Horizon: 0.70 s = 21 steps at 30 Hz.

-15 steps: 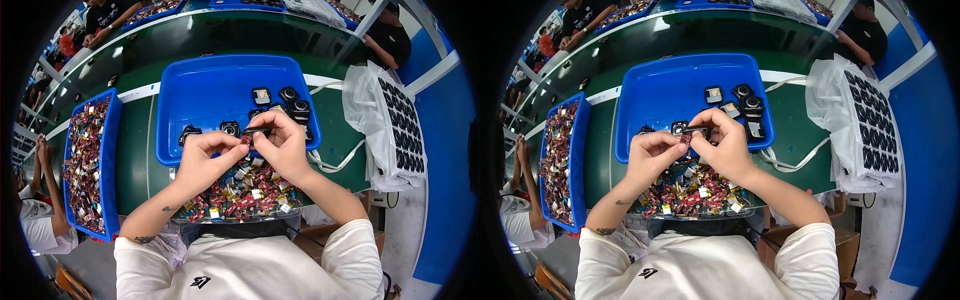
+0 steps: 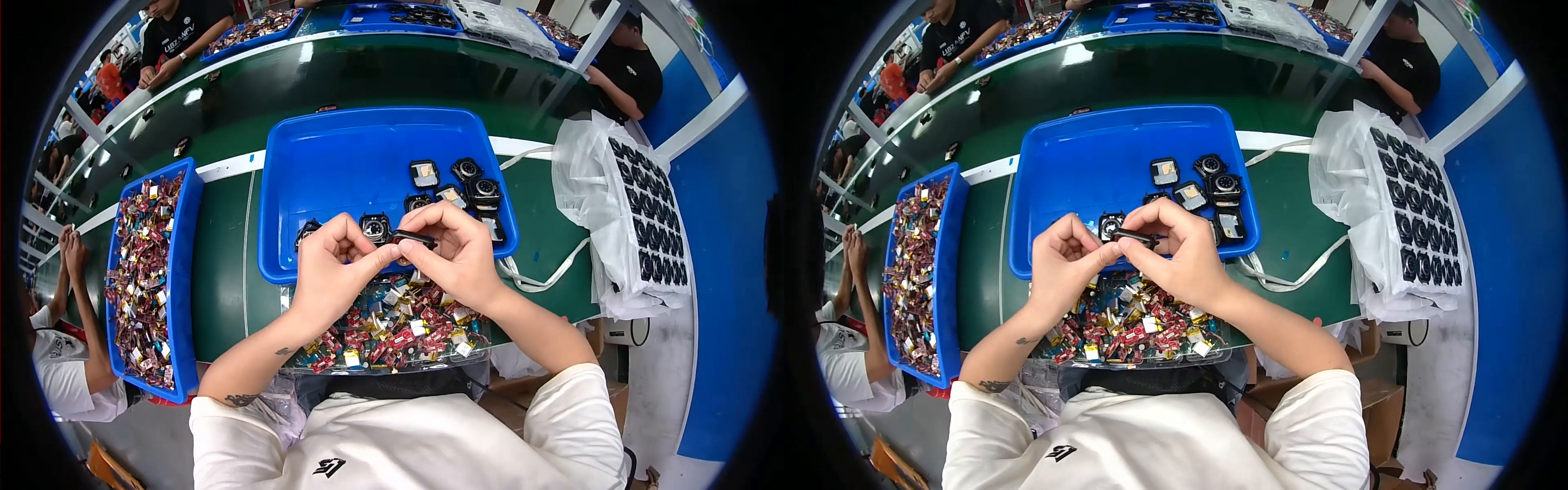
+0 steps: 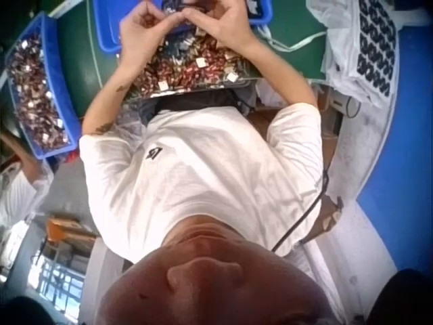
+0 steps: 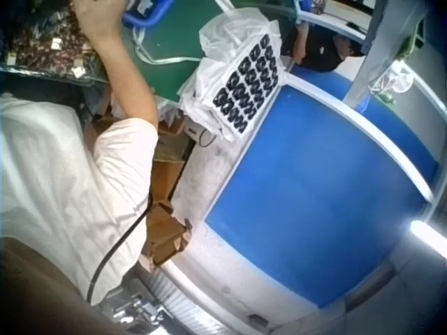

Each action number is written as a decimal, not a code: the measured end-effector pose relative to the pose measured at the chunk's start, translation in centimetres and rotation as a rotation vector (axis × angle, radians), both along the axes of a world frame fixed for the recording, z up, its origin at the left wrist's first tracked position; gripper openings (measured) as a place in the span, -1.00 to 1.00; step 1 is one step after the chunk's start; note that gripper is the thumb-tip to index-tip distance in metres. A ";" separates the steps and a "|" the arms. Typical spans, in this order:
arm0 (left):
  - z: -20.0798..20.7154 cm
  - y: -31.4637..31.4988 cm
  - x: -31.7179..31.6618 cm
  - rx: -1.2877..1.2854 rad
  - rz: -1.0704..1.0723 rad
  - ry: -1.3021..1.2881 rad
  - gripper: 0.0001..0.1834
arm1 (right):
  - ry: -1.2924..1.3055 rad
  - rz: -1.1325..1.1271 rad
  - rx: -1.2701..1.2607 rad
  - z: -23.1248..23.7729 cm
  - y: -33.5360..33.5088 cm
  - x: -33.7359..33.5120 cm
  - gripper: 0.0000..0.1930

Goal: Assembling small electronic modules in a blue tray on a factory assembly line.

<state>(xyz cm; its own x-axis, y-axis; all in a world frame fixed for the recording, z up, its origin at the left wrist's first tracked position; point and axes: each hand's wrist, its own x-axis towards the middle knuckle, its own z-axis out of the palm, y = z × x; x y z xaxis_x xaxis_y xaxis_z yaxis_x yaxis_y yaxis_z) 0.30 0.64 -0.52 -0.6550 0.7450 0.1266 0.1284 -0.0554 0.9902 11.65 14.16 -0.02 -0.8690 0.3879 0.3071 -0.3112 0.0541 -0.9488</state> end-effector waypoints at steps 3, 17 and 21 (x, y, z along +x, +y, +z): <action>0.2 -0.3 -0.2 -0.023 0.020 0.113 -0.69 | -0.069 -0.008 0.097 0.9 0.5 0.1 -0.84; 1.0 0.0 -6.5 0.178 0.295 0.071 -0.77 | -0.544 -0.948 0.275 -2.3 25.2 -7.5 -0.75; 0.4 -0.2 -6.7 0.079 0.254 0.079 -0.59 | -0.798 -0.897 0.430 -2.8 24.6 -7.4 -0.80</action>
